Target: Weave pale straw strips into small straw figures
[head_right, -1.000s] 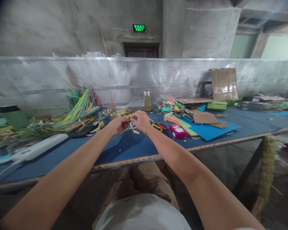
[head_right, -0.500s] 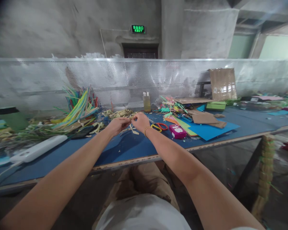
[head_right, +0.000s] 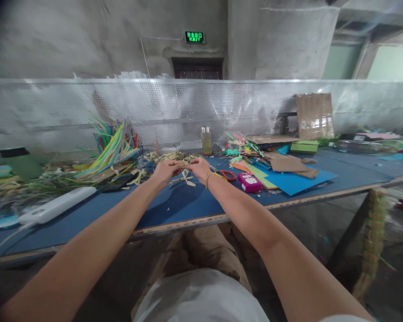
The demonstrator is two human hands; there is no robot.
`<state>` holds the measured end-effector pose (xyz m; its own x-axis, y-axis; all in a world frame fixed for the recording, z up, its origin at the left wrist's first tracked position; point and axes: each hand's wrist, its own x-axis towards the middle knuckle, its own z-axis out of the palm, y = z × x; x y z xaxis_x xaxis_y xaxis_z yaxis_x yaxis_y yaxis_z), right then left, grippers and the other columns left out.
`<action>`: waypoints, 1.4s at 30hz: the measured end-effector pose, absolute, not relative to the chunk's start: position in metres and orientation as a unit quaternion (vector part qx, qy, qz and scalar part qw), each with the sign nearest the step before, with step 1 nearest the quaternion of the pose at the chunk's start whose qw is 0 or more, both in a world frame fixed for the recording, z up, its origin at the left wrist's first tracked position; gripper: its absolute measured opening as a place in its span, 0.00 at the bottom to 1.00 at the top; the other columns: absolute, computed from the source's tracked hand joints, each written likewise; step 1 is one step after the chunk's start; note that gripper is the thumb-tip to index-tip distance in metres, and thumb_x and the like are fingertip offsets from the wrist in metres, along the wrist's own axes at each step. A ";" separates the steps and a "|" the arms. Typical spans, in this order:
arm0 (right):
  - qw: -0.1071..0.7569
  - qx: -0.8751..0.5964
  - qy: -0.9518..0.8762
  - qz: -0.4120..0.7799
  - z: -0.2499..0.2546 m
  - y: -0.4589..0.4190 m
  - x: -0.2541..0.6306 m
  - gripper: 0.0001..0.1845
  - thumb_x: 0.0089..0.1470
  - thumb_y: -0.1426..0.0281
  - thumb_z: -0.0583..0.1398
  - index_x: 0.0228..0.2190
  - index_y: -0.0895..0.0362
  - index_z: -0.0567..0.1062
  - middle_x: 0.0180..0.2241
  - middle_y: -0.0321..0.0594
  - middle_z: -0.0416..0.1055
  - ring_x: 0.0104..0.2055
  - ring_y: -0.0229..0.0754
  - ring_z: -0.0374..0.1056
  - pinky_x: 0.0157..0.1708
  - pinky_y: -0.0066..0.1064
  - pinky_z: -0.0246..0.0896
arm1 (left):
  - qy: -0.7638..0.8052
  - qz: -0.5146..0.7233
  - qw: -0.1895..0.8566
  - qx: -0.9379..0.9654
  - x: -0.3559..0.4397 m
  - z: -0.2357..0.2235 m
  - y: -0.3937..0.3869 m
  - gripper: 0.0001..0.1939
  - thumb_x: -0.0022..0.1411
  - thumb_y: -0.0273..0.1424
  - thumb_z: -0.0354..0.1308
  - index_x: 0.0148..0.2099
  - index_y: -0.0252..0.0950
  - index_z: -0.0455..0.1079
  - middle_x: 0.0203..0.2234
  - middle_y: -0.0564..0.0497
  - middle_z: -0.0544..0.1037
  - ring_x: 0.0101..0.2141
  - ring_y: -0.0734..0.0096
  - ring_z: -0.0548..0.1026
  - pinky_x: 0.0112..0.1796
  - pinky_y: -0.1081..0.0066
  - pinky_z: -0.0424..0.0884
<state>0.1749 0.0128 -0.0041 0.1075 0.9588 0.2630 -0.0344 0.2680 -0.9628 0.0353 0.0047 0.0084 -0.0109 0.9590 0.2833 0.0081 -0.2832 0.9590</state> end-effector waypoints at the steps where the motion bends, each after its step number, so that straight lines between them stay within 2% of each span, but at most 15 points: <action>1: 0.598 -0.439 -0.512 0.433 -0.003 0.011 0.175 0.16 0.35 0.76 0.67 0.28 0.57 0.67 0.22 0.30 0.66 0.23 0.32 0.64 0.24 0.25 0.60 | 0.426 0.566 0.421 0.567 0.035 0.008 0.005 0.12 0.40 0.31 0.73 0.27 0.32 0.75 0.20 0.52 0.75 0.24 0.76 0.72 0.31 0.74 0.70; 6: 0.593 -0.440 -0.495 0.457 0.001 0.006 0.175 0.16 0.35 0.81 0.65 0.27 0.57 0.67 0.20 0.29 0.66 0.23 0.32 0.64 0.23 0.24 0.61 | 0.425 0.558 0.424 0.573 0.032 0.007 0.005 0.08 0.43 0.30 0.71 0.27 0.33 0.76 0.20 0.52 0.75 0.24 0.76 0.72 0.32 0.74 0.70; 13: 0.596 -0.438 -0.497 0.454 -0.003 0.010 0.178 0.15 0.35 0.81 0.65 0.26 0.57 0.68 0.19 0.28 0.66 0.22 0.31 0.64 0.24 0.24 0.61 | 0.423 0.519 0.454 0.589 0.029 0.006 0.006 0.11 0.43 0.32 0.72 0.29 0.33 0.76 0.24 0.49 0.78 0.28 0.72 0.75 0.32 0.73 0.71; 22: 0.557 -0.388 -0.492 0.545 0.001 0.009 0.183 0.04 0.51 0.76 0.62 0.28 0.59 0.71 0.22 0.36 0.72 0.27 0.34 0.71 0.30 0.26 0.66 | 0.436 0.568 0.452 0.532 0.028 0.010 0.010 0.11 0.42 0.27 0.71 0.28 0.32 0.74 0.23 0.49 0.77 0.27 0.72 0.76 0.33 0.72 0.71; 30: 0.567 -0.384 -0.492 0.537 0.000 0.011 0.183 0.06 0.49 0.77 0.64 0.26 0.59 0.71 0.21 0.34 0.72 0.27 0.34 0.71 0.33 0.27 0.68 | 0.442 0.565 0.437 0.542 0.028 0.008 0.012 0.11 0.41 0.28 0.72 0.29 0.33 0.75 0.22 0.49 0.78 0.27 0.70 0.76 0.32 0.71 0.72; 42: 0.599 -0.369 -0.460 0.542 0.004 0.009 0.179 0.08 0.49 0.82 0.62 0.23 0.59 0.70 0.19 0.33 0.69 0.23 0.32 0.68 0.30 0.27 0.69 | 0.432 0.571 0.451 0.533 0.031 0.011 0.006 0.10 0.42 0.25 0.71 0.28 0.31 0.74 0.21 0.49 0.78 0.25 0.73 0.75 0.31 0.74 0.72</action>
